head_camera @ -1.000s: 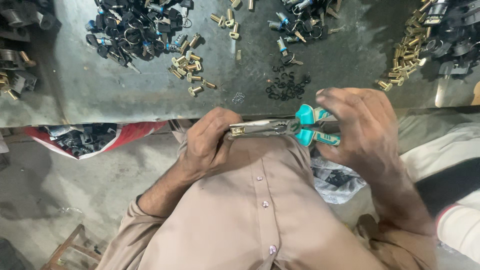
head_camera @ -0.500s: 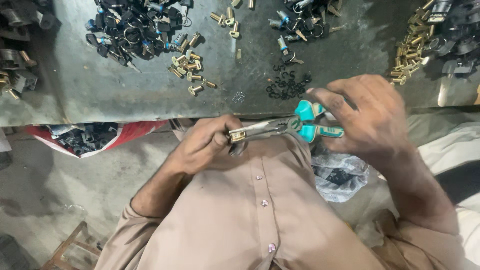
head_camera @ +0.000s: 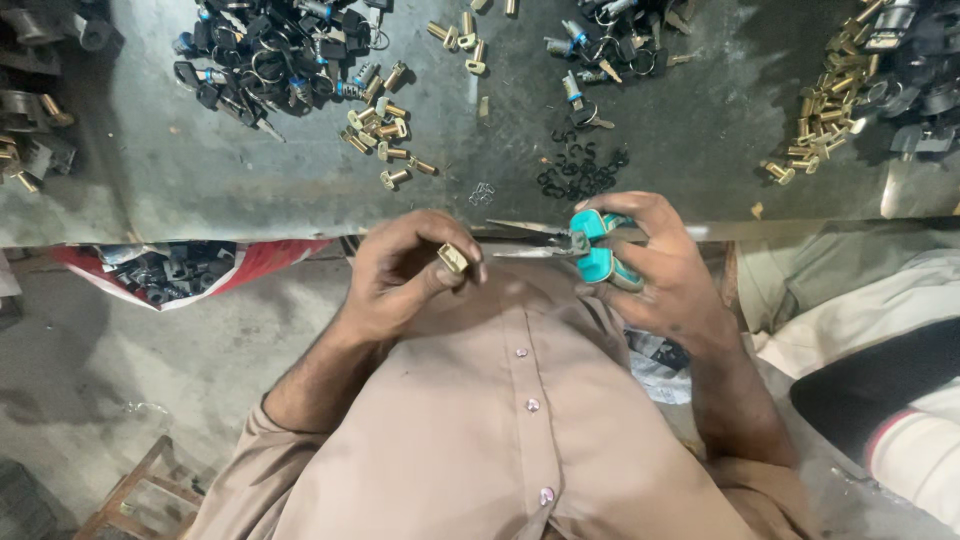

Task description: The person applies a yellow substance to small lock cylinders with a brush, then uses pliers to press small metal pieces onto brass lock bodies. The person handles multiple lock components and tools on a cluttered metal workbench.

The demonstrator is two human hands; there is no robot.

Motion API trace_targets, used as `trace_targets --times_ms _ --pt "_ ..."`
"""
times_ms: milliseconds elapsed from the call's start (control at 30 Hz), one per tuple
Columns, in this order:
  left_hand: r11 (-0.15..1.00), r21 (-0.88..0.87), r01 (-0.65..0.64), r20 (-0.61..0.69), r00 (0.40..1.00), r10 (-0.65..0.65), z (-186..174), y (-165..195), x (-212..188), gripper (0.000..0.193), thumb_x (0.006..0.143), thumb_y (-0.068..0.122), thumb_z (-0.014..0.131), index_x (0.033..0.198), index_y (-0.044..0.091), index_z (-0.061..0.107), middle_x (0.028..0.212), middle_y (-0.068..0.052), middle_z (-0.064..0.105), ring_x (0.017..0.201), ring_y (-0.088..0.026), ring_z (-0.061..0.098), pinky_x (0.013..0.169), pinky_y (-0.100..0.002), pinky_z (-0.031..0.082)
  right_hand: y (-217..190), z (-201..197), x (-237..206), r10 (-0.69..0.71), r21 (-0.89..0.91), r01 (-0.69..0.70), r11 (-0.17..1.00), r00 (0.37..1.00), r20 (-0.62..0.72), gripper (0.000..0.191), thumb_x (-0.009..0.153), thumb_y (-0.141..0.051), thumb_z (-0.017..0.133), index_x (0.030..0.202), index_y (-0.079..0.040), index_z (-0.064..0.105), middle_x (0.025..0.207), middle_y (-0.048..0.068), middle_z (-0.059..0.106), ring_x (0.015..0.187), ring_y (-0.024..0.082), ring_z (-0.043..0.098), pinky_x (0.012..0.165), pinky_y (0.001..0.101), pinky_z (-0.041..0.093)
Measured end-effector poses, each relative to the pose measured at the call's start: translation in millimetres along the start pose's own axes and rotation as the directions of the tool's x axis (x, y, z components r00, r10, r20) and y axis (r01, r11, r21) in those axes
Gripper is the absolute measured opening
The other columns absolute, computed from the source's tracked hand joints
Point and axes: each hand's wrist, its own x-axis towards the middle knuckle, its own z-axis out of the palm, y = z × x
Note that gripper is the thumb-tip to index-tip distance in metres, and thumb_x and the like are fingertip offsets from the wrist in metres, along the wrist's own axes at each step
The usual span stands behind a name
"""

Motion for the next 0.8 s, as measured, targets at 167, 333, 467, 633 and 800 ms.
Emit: trace_targets --times_ms 167,333,467,633,800 --pt "0.929 0.355 -0.102 -0.063 0.989 0.133 6 6 3 0.018 0.101 0.007 0.07 0.115 -0.003 0.064 0.107 -0.014 0.069 0.09 -0.016 0.068 0.077 -0.03 0.055 -13 -4 2 -0.067 -0.054 0.064 0.997 0.996 -0.057 0.036 0.071 -0.019 0.087 0.101 -0.005 0.073 0.135 0.012 0.061 0.124 0.032 0.057 0.106 0.0449 0.046" --pt "0.715 0.686 -0.134 -0.006 0.982 0.19 12 12 3 0.021 0.093 0.001 0.069 0.113 -0.001 0.062 0.107 -0.013 0.07 0.09 -0.024 0.07 0.079 -0.034 0.055 -20 -7 4 -0.137 -0.214 0.118 0.97 0.988 -0.076 0.034 0.074 -0.021 0.088 0.101 -0.006 0.076 0.129 0.009 0.064 0.118 0.03 0.06 0.1 0.0448 0.047" --pt "0.638 0.737 -0.223 0.111 0.971 0.211 16 21 4 0.024 0.096 0.003 0.068 0.118 -0.003 0.06 0.113 -0.017 0.066 0.099 -0.035 0.068 0.086 -0.042 0.056 -17 -18 6 -0.18 -0.27 0.161 0.949 0.983 -0.047 0.033 0.069 -0.018 0.084 0.1 -0.007 0.077 0.119 0.007 0.066 0.108 0.029 0.064 0.091 0.0442 0.048" --pt "0.555 0.783 -0.282 0.225 0.959 0.17 21 31 9 0.021 0.093 0.0 0.069 0.112 0.0 0.062 0.102 -0.013 0.064 0.095 -0.032 0.066 0.085 -0.042 0.053 -23 -38 4 -0.217 -0.445 0.2 0.873 0.976 0.014 0.031 0.068 -0.016 0.082 0.098 -0.008 0.077 0.113 0.005 0.067 0.104 0.027 0.066 0.086 0.045 0.05" --pt "0.531 0.782 -0.327 0.261 0.945 0.197 25 31 13 0.021 0.091 -0.001 0.071 0.11 -0.001 0.062 0.1 -0.011 0.063 0.09 -0.03 0.063 0.081 -0.041 0.05 -29 -51 12 -0.284 -0.523 0.262 0.811 0.958 0.04 0.024 0.074 -0.016 0.084 0.095 -0.007 0.075 0.11 0.007 0.069 0.101 0.026 0.067 0.084 0.0437 0.05"
